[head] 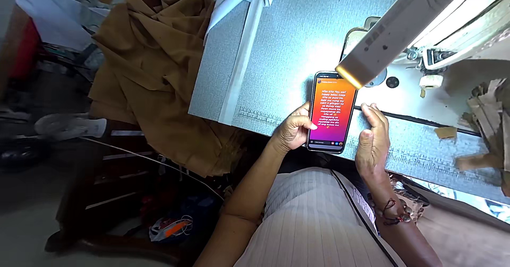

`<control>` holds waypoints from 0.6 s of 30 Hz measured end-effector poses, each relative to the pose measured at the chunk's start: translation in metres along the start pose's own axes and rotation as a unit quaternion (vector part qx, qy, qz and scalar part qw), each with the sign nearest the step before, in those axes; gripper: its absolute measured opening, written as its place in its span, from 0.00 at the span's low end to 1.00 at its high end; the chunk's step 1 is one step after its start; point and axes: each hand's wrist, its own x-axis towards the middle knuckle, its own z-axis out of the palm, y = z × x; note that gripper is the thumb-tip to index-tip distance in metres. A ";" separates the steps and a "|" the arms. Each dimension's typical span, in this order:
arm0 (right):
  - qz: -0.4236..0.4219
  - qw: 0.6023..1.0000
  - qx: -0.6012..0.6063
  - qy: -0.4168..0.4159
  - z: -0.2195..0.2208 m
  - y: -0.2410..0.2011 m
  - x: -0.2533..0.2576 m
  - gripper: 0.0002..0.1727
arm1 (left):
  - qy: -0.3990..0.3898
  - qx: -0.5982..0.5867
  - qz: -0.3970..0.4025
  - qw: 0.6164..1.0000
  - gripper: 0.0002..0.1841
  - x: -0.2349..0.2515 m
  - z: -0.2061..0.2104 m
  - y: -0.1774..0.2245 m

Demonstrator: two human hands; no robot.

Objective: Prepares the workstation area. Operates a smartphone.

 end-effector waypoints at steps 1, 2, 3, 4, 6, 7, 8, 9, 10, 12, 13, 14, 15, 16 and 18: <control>0.001 1.000 0.001 -0.001 0.000 0.000 0.000 0.35 | -0.003 -0.004 -0.001 1.000 0.25 0.000 0.000 0.000; 0.001 1.000 0.001 -0.003 0.000 0.000 0.000 0.35 | -0.004 -0.004 -0.002 1.000 0.25 0.000 -0.001 0.000; 0.002 1.000 0.001 -0.004 -0.001 -0.001 0.000 0.36 | -0.006 0.001 -0.003 1.000 0.26 -0.001 -0.001 0.000; 0.004 1.000 0.001 -0.006 -0.001 -0.001 0.000 0.36 | -0.008 0.014 -0.005 1.000 0.26 -0.002 -0.001 0.000; 0.008 1.000 0.002 -0.005 -0.001 0.000 -0.001 0.36 | -0.003 0.025 -0.008 1.000 0.25 -0.004 -0.001 0.000; 0.009 1.000 0.001 -0.003 0.000 0.000 -0.001 0.36 | -0.002 0.026 -0.008 1.000 0.24 -0.004 -0.002 0.000; 0.008 1.000 0.001 -0.001 0.000 0.001 -0.001 0.36 | -0.003 0.028 -0.008 1.000 0.24 -0.003 -0.002 0.001; 0.006 1.000 0.002 0.000 0.000 0.001 -0.001 0.36 | -0.003 0.029 -0.008 1.000 0.24 -0.003 -0.002 0.000; 0.005 1.000 0.001 -0.001 0.000 0.001 -0.001 0.36 | -0.003 0.028 -0.009 1.000 0.24 -0.003 -0.002 0.001; 0.008 1.000 0.000 -0.001 0.000 0.001 -0.001 0.36 | -0.003 0.022 -0.011 1.000 0.24 -0.002 -0.002 0.001; 0.010 1.000 -0.001 -0.002 0.000 0.001 -0.001 0.36 | -0.004 0.017 -0.012 1.000 0.23 -0.002 -0.002 0.000; 0.011 1.000 -0.001 -0.003 0.000 0.001 -0.002 0.36 | -0.004 0.013 -0.013 1.000 0.23 -0.002 -0.003 0.000; 0.011 1.000 0.000 -0.003 0.000 0.001 -0.002 0.36 | -0.003 0.011 -0.012 1.000 0.22 -0.002 -0.003 0.000; 0.011 1.000 0.001 -0.003 0.000 0.001 -0.002 0.36 | -0.002 0.013 -0.012 1.000 0.21 -0.002 -0.003 0.000; 0.008 1.000 0.002 -0.002 0.000 0.000 -0.001 0.36 | -0.006 0.020 -0.012 1.000 0.19 -0.002 -0.003 0.000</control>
